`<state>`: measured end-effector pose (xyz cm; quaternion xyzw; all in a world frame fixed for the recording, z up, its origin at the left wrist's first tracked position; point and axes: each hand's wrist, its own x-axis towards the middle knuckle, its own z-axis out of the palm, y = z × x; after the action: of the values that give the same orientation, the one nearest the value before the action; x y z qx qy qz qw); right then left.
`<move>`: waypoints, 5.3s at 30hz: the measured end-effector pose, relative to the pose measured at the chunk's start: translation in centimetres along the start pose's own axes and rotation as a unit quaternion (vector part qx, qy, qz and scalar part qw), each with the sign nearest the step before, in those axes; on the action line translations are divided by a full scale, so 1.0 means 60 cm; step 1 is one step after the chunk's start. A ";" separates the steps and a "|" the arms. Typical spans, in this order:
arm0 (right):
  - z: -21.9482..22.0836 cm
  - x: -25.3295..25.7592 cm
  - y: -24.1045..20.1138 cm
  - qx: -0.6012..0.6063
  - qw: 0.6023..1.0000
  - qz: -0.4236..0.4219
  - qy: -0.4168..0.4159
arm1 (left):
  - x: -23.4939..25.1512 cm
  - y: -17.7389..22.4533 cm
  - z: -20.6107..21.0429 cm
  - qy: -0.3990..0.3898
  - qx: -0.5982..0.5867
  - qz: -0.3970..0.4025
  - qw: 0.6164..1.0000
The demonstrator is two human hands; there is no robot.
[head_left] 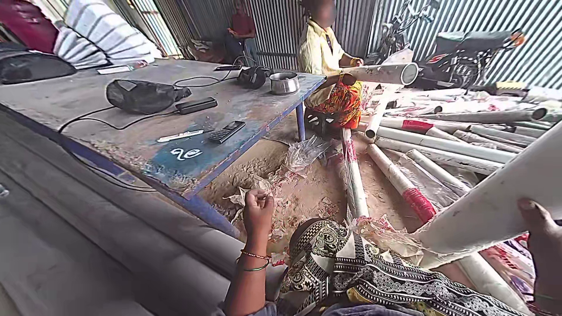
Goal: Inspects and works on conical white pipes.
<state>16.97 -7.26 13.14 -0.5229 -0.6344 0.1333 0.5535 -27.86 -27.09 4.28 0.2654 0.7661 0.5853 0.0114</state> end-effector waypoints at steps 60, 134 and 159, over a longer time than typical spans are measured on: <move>-0.060 0.000 0.080 0.500 0.819 0.226 -0.170 | -0.225 0.377 0.398 -0.320 -0.377 0.210 0.844; -0.055 -0.045 -0.101 0.424 0.881 -0.197 -0.076 | -0.287 0.411 0.250 -0.283 -0.358 0.410 0.789; -0.072 -0.040 -0.097 0.155 0.920 -0.338 -0.121 | -0.211 0.430 0.228 -0.265 -0.386 0.416 0.780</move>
<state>17.22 -13.39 17.68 -0.1650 -0.8070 0.0977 0.5585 -2.35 -15.74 19.56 0.6761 0.2581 0.6865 0.0708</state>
